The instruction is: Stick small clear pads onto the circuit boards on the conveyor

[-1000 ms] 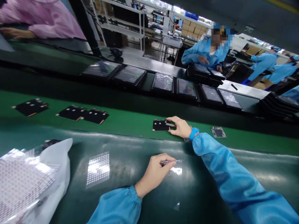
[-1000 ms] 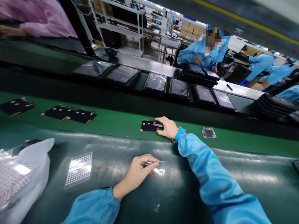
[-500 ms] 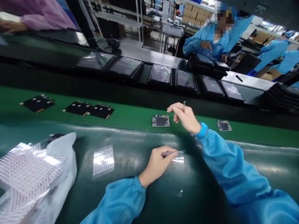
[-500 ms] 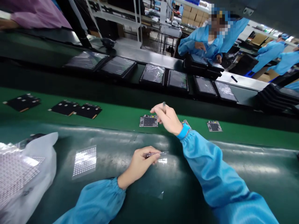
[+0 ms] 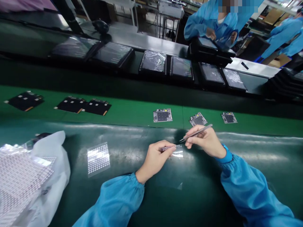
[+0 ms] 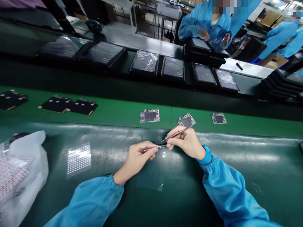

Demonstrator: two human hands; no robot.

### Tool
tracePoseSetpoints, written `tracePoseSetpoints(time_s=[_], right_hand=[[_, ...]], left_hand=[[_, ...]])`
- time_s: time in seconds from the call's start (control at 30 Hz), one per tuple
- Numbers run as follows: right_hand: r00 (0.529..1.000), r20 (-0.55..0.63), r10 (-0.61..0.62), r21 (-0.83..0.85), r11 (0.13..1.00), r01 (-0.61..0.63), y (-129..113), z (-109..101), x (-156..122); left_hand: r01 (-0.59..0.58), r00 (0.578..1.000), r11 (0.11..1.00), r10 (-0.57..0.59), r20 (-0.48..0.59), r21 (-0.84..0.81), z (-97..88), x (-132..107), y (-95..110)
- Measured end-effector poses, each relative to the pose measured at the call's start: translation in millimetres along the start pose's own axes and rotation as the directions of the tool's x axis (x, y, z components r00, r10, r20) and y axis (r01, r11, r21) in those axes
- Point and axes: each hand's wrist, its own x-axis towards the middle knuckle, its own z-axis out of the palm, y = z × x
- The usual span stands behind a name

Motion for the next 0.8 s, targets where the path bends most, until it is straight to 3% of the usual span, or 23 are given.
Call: tracePoseSetpoints(time_s=[0.17, 0.8], right_hand=[[1.000, -0.022, 0.016, -0.113, 0.993, -0.019, 2.4, 2.4, -4.4], [1.000, -0.021, 0.007, -0.080, 0.997, -0.009, 1.7, 7.9, -1.6]], left_hand=[[-0.014, 1.000, 1.000, 0.014, 0.014, -0.003, -1.1, -0.6, -7.0], [-0.016, 1.000, 1.000, 0.016, 0.010, 0.009, -1.2, -0.8, -2.5]])
